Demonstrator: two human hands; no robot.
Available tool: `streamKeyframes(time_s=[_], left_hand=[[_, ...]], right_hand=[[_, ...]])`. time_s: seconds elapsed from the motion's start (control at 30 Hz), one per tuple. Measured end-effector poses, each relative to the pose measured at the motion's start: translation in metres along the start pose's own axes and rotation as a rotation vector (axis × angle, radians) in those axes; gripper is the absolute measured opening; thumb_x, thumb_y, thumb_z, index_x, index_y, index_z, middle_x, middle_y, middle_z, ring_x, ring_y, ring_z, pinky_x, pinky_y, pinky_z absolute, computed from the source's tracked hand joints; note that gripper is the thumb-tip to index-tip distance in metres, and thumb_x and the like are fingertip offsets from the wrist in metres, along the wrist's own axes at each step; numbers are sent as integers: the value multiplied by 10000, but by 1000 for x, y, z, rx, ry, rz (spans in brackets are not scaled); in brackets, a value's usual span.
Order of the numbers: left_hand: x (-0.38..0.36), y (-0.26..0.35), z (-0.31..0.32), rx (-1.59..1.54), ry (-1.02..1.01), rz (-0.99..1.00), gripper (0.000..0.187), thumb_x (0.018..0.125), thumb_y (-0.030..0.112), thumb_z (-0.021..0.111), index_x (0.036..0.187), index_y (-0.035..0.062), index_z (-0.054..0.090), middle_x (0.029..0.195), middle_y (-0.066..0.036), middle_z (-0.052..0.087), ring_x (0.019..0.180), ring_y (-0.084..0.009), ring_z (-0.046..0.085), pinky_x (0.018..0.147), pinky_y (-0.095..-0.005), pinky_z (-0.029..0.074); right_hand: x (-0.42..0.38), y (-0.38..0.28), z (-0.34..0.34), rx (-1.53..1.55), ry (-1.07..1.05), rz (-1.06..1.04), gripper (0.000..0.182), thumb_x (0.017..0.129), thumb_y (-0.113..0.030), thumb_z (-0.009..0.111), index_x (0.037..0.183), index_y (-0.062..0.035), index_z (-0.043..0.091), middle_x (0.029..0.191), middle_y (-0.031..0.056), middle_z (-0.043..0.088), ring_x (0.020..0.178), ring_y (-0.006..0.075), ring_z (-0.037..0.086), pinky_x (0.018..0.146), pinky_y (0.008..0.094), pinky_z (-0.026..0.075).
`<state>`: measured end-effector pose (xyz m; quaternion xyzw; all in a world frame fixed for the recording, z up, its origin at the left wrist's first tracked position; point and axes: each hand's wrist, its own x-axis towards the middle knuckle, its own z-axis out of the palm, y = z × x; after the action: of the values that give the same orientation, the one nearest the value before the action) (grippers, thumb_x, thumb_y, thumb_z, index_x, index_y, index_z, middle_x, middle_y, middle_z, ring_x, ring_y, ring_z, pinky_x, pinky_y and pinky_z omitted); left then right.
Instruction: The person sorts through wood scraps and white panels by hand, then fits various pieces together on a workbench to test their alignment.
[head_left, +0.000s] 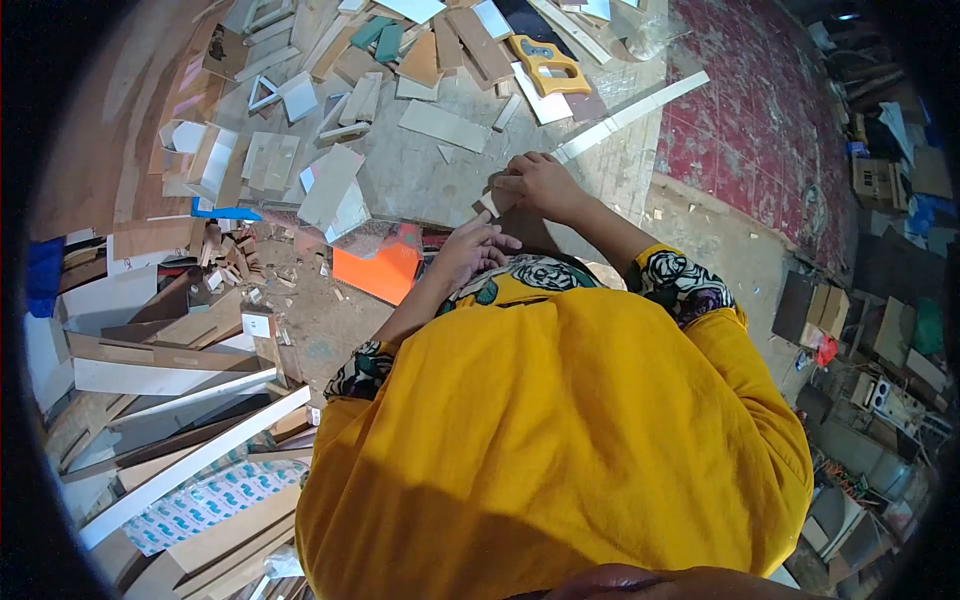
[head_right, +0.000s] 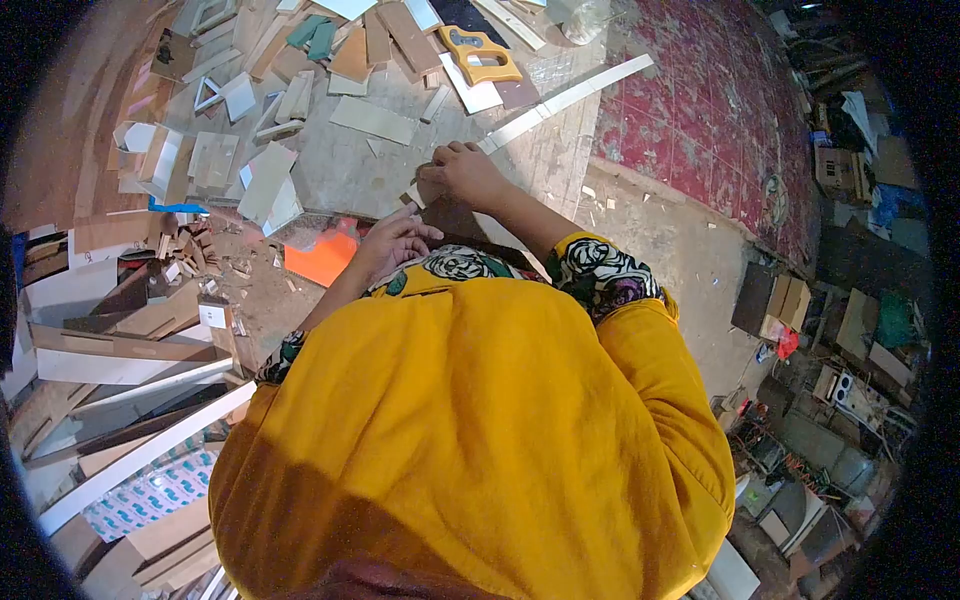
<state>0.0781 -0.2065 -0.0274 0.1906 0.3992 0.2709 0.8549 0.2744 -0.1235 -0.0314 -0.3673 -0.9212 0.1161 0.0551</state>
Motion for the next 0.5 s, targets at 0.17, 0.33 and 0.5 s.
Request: streamKeyframes(time_s=[0.17,0.33,0.5], left_hand=[[25,1,-13,283,370,15,370,901,292,524,1153,22,517,797,-89,643,562,-137,585,518,-255,466],[45,10,-17,898,494,80,340,868,325,560,819,0,647,622,-74,644,453,-143,591,442,-263,467],[55,12,-28,934,464,76,332,853,305,573,771,-5,658,623,-86,653,472,-139,600,456,-266,481]], right_hand=[[-2,2,9,18,106,7,306,782,-157,517,1048,-231,650,964,53,574,980,252,544,880,381,423],[-7,1,13,76,147,46,326,758,-160,557,1066,-213,649,1038,75,580,1018,266,537,897,385,423],[-35,13,16,206,394,220,435,712,-149,659,1143,-157,605,1169,117,538,1092,312,496,929,388,420]])
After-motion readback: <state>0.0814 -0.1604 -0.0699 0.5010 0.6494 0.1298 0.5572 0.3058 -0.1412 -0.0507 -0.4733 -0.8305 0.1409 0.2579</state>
